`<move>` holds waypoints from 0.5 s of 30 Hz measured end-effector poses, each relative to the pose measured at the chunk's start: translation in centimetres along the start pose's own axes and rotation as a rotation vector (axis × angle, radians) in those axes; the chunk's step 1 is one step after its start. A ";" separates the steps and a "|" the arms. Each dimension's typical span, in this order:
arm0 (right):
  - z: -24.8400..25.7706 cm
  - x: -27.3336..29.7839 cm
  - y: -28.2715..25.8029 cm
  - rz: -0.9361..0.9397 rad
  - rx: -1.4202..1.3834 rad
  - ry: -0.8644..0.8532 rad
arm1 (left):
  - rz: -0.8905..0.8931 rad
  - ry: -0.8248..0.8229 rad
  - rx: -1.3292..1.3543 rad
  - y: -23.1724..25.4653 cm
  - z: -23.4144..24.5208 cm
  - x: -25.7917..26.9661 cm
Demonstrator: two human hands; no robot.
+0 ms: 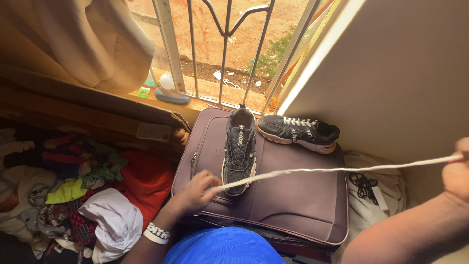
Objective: The person removes the laces from a black sneaker, then re-laces it by threading the laces through the eyelets and tying a knot. The second shoe remains unlaced on the suitcase.
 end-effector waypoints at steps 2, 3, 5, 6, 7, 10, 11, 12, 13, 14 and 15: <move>2.1 -2.4 -7.8 -0.472 -0.890 -0.017 | -0.264 0.221 -0.075 2.2 0.3 -0.7; 3.3 -3.3 -12.1 -0.460 -1.117 -0.023 | -0.193 0.188 0.031 2.9 0.3 -1.1; 4.2 -5.2 -19.3 -0.378 -1.191 -0.178 | -0.050 0.118 0.244 4.1 0.4 -2.0; 3.4 -5.8 -22.3 -0.391 -1.190 -0.308 | 0.016 0.077 0.371 4.7 0.2 -2.5; 2.4 -5.5 -25.3 -0.436 -1.211 -0.429 | 0.087 0.038 0.497 5.3 0.0 -2.8; -1.1 -3.1 -30.7 -0.647 -1.250 -0.769 | 0.201 0.000 0.855 6.6 -1.0 -3.3; -2.0 -1.9 -31.8 -0.696 -1.291 -0.825 | 0.220 0.006 0.968 6.8 -1.2 -3.4; -2.6 -0.3 -32.8 -0.746 -1.331 -0.882 | 0.223 0.035 1.005 6.9 -1.5 -3.6; -3.2 1.0 -33.6 -0.740 -1.369 -0.894 | 0.227 0.064 1.042 6.9 -1.8 -3.8; -3.8 2.3 -34.3 -0.734 -1.407 -0.907 | 0.230 0.093 1.079 6.7 -1.9 -3.9; -4.1 3.5 -34.7 -0.731 -1.442 -0.916 | 0.245 0.142 1.056 6.5 -2.0 -3.8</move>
Point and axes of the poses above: each hand's wrist, its own x-axis away from the middle knuckle, its own z-axis out of the back of the hand, y = z × x, the point moved 2 cm from there along -x, towards the middle knuckle, and after that the axes turned 14 degrees about y, right-handed, at the moved point
